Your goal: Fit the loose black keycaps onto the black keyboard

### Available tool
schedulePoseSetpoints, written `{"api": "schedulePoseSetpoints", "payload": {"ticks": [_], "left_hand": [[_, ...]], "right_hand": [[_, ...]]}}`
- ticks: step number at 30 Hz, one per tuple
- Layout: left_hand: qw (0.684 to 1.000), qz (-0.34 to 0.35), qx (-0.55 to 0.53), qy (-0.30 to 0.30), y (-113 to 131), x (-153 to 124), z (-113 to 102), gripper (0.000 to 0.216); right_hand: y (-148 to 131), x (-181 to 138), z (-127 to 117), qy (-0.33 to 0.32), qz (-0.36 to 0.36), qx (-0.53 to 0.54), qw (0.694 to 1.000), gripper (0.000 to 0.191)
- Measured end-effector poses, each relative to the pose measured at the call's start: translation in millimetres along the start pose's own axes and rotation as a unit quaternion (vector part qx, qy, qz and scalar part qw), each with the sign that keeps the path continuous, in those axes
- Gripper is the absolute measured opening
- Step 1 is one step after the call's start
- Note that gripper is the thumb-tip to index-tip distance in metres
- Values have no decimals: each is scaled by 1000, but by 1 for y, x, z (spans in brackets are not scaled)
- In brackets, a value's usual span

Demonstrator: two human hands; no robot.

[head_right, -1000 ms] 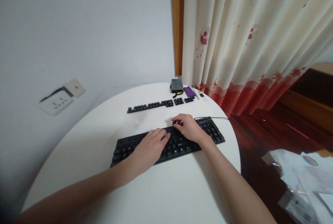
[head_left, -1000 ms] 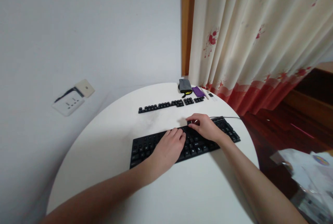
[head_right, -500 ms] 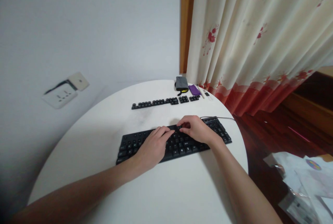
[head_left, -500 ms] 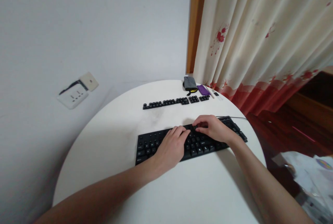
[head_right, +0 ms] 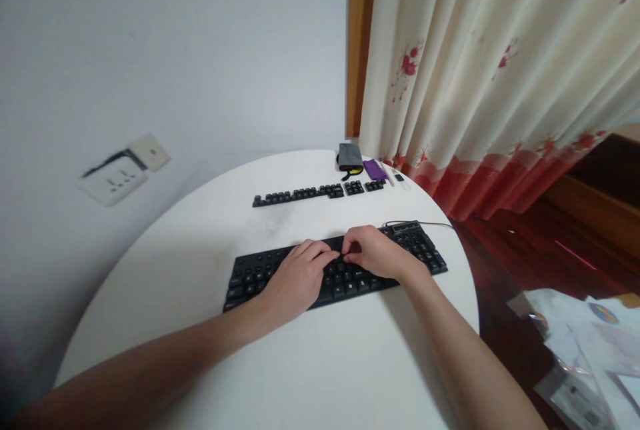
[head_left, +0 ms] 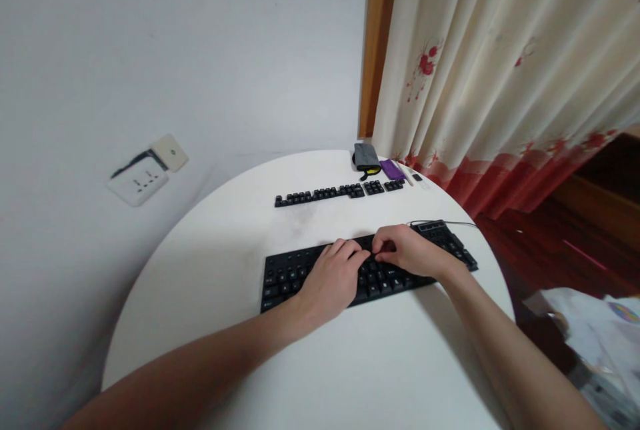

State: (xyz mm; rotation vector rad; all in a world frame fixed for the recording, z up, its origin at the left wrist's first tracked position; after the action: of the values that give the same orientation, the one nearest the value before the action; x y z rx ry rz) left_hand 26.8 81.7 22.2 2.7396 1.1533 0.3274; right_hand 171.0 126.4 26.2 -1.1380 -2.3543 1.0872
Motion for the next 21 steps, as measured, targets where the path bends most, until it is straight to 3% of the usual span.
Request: {"api": "schedulePoseSetpoints", "payload": {"ticks": [8, 21], "left_hand": [[1000, 2, 2, 1, 2, 0, -2, 38], [1000, -2, -3, 4, 3, 0, -3, 35]], "right_hand": [[-16, -5, -1, -10, -52, -44, 998, 15], [-15, -5, 0, -8, -46, -69, 997, 16]]}}
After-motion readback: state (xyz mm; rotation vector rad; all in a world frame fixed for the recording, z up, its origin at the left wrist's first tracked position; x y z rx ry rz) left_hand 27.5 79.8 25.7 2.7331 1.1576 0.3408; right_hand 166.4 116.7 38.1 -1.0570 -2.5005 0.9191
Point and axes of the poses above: each hand's wrist, its own x-axis towards the middle knuckle, its own z-axis out of the palm, y = z × x, the point moved 6 cm from there along x, towards the middle knuckle, and after that the axes turned 10 degrees about -y, right-handed, at the moved point
